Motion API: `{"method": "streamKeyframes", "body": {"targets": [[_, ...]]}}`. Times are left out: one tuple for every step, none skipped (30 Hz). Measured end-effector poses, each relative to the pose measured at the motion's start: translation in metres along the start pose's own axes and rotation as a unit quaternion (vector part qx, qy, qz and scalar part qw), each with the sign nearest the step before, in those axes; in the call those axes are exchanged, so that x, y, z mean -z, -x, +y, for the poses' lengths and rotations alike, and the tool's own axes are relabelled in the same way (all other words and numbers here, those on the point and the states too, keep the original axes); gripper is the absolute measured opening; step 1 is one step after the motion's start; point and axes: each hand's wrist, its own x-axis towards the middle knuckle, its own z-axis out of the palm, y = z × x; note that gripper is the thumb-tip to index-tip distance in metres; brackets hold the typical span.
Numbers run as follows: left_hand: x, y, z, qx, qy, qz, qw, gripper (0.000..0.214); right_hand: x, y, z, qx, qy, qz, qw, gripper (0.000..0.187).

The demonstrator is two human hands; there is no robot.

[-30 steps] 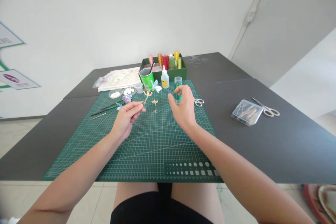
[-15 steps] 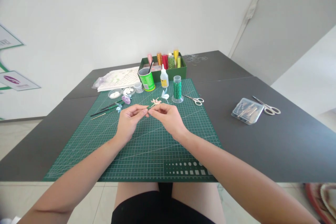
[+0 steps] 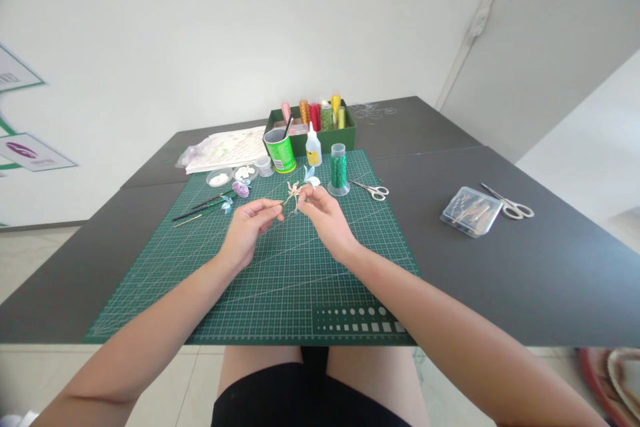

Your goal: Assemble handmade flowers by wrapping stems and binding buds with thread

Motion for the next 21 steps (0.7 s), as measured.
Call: {"method": "streamKeyframes", "body": {"targets": [[0.000,0.000,0.001,0.018,0.016,0.000,1.000,0.021,0.001,0.000,0.002,-0.002,-0.011,-0.006,1.000,0.009],[-0.001,0.000,0.001,0.032,0.031,0.000,0.999,0.022,0.001,-0.001,0.004,-0.005,-0.020,-0.016,1.000,0.017],[-0.001,0.001,0.002,0.043,0.046,-0.001,0.998,0.022,0.002,-0.001,0.006,-0.009,-0.026,-0.032,0.999,0.027],[-0.001,0.001,0.002,0.049,0.060,-0.002,0.997,0.023,0.002,-0.001,0.007,-0.015,-0.026,-0.051,0.998,0.037],[-0.002,0.001,0.003,0.053,0.072,-0.005,0.996,0.023,0.002,-0.001,0.009,-0.023,-0.020,-0.072,0.997,0.047],[-0.002,0.002,0.003,0.056,0.083,-0.008,0.995,0.023,0.002,-0.001,0.010,-0.033,-0.010,-0.095,0.995,0.054],[-0.002,0.002,0.004,0.057,0.092,-0.010,0.994,0.024,0.002,0.000,0.010,-0.043,0.008,-0.115,0.992,0.059],[-0.002,0.002,0.004,0.057,0.099,-0.009,0.993,0.023,0.001,0.001,0.010,-0.050,0.036,-0.129,0.990,0.059],[-0.002,0.002,0.004,0.056,0.105,-0.007,0.993,0.024,-0.001,0.002,0.009,-0.050,0.078,-0.135,0.986,0.055],[-0.002,0.002,0.005,0.055,0.110,-0.003,0.992,0.024,-0.002,0.004,0.008,-0.042,0.133,-0.134,0.981,0.051],[-0.001,0.001,0.005,0.054,0.115,0.000,0.992,0.024,-0.004,0.006,0.006,-0.029,0.194,-0.129,0.972,0.047],[-0.001,0.001,0.005,0.053,0.120,0.003,0.991,0.024,-0.006,0.008,0.004,-0.014,0.259,-0.125,0.958,0.043],[0.000,0.000,0.005,0.053,0.124,0.004,0.991,0.025,-0.008,0.010,0.003,0.001,0.323,-0.126,0.938,0.039],[0.000,0.000,0.005,0.053,0.126,0.004,0.991,0.025,-0.010,0.013,0.001,0.015,0.384,-0.132,0.914,0.037],[0.001,-0.001,0.004,0.053,0.124,0.005,0.991,0.025,-0.011,0.015,0.000,0.027,0.443,-0.142,0.885,0.036],[0.001,-0.001,0.003,0.052,0.118,0.009,0.992,0.025,-0.012,0.016,-0.001,0.041,0.497,-0.153,0.853,0.035],[0.002,-0.002,0.003,0.051,0.107,0.015,0.993,0.025,-0.013,0.018,-0.002,0.058,0.542,-0.165,0.822,0.034],[0.003,-0.003,0.001,0.048,0.089,0.023,0.995,0.024,-0.013,0.020,-0.003,0.080,0.576,-0.177,0.794,0.032],[0.004,-0.003,0.000,0.042,0.067,0.032,0.996,0.024,-0.013,0.021,-0.005,0.104,0.595,-0.187,0.775,0.031],[0.004,-0.004,-0.001,0.035,0.041,0.037,0.998,0.023,-0.011,0.022,-0.007,0.130,0.597,-0.195,0.767,0.031],[0.005,-0.005,-0.002,0.025,0.013,0.038,0.999,0.022,-0.010,0.022,-0.010,0.154,0.583,-0.197,0.773,0.031]]}}
